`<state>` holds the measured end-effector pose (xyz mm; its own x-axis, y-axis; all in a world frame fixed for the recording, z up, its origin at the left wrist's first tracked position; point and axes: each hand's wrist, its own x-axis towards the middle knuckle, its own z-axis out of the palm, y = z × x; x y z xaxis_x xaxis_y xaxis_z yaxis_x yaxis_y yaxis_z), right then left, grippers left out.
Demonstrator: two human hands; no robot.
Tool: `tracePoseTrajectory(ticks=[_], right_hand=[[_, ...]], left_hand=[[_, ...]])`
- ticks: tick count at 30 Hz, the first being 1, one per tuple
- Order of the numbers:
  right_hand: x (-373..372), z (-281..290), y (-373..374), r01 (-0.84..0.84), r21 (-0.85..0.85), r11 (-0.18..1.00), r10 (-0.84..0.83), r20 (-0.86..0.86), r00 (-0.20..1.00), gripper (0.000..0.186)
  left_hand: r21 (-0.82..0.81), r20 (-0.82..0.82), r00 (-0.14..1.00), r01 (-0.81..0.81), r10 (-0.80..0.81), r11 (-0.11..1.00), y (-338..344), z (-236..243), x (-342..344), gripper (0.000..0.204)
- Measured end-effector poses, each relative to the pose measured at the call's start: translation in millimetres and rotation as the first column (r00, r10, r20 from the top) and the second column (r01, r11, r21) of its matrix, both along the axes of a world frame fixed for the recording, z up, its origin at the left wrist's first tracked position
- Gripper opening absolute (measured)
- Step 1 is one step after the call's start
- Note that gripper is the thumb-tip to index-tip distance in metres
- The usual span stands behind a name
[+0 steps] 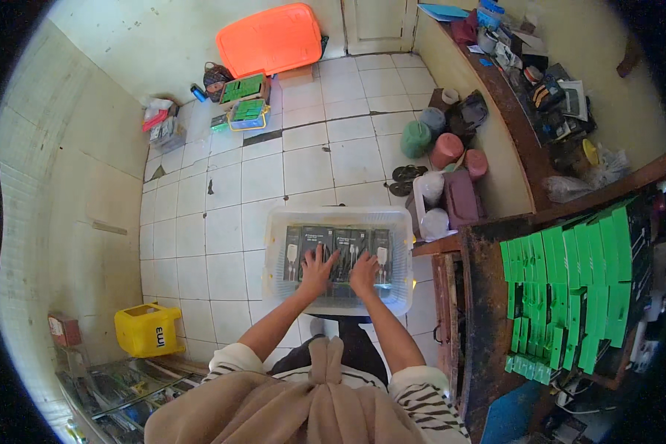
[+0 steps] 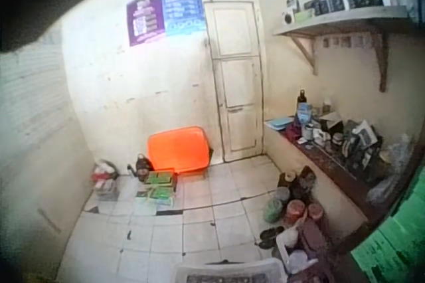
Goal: The person takes a boxed cable from a stack, places it inside a clear plastic bag, folds the top of the bag over, and places the packed unit into a larger plastic storage bin.
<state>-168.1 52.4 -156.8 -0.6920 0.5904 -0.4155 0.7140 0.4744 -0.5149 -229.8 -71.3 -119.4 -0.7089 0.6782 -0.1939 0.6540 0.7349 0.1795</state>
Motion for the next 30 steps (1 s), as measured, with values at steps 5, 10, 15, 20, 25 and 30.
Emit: tracePoseTrajectory(ticks=[5, 10, 15, 20, 25, 30], right_hand=[[-5, 14, -3, -0.091, 0.117, 0.989, 0.083, 0.073, 0.994, 0.059], [5, 7, 16, -0.059, -0.037, 0.998, 0.060, 0.047, 0.997, 0.068], [37, 43, 30, -0.005, 0.143, 0.990, 0.053, -0.339, 0.939, 0.051], [111, 176, -6, 0.201, -0.016, 0.979, -0.161, -0.662, 0.732, 0.027], [217, 179, -52, 0.521, 0.019, 0.853, -0.343, -0.733, 0.588, 0.015], [300, 178, -59, 0.714, -0.036, 0.699, -0.516, -0.717, 0.469, 0.014]], left_hand=[[-0.091, -0.032, 0.999, 0.020, -0.023, 0.996, -3, -13, 1, 0.093], [-0.055, -0.060, 0.995, 0.082, -0.085, 0.995, -4, -6, -1, 0.077], [0.045, 0.210, 0.972, 0.099, -0.106, 0.994, -5, 9, -13, 0.068], [0.537, 0.126, 0.944, 0.193, -0.304, 0.821, 11, 28, -8, 0.054], [0.860, 0.250, 0.756, 0.114, -0.605, 0.498, 32, 92, 84, 0.031], [0.909, 0.272, 0.504, 0.144, -0.820, 0.390, 60, 127, 182, 0.024]])
